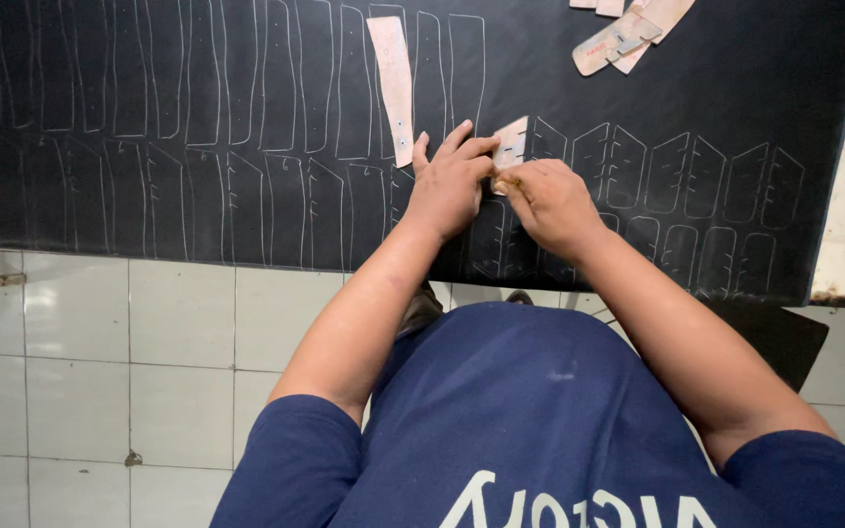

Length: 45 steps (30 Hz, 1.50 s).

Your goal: The person places small paper pattern pieces on a dark cutting mat and traces around their edges with a small marking tool, repositioning each piece as they work. At the end they lift and smooth the mat over the table.

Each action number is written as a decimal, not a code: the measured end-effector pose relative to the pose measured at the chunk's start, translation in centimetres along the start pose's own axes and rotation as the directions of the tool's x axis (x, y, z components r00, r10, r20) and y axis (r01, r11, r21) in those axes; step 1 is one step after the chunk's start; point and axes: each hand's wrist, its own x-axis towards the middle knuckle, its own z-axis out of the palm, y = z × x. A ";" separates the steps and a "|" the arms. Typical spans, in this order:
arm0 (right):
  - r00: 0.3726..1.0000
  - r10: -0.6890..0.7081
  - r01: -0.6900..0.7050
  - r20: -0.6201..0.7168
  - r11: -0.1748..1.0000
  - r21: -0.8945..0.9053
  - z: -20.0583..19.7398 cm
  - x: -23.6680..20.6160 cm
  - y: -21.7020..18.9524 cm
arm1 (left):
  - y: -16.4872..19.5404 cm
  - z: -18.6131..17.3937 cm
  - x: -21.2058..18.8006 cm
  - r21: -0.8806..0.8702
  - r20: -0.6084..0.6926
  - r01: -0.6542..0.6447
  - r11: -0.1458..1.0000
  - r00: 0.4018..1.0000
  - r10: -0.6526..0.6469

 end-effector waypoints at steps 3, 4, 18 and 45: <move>0.998 0.034 -0.035 -0.053 0.999 -0.027 0.2 0.2 0.2 | 0.2 -0.2 -0.2 -0.004 0.004 0.003 1.000 1.000 -0.002; 0.996 0.054 -0.057 -0.075 0.997 -0.043 0.1 0.3 0.3 | 0.2 -0.3 -0.3 -0.012 -0.004 -0.003 1.000 1.000 0.003; 0.973 0.112 -0.110 -0.200 0.994 0.021 -0.2 1.0 2.1 | 0.2 0.3 -0.8 -0.039 -0.053 -0.044 0.998 0.998 0.042; 0.576 0.648 -0.731 -0.499 0.682 0.041 -8.2 -28.0 10.5 | 2.3 2.9 -1.7 0.271 -0.026 -0.080 0.959 0.996 0.091</move>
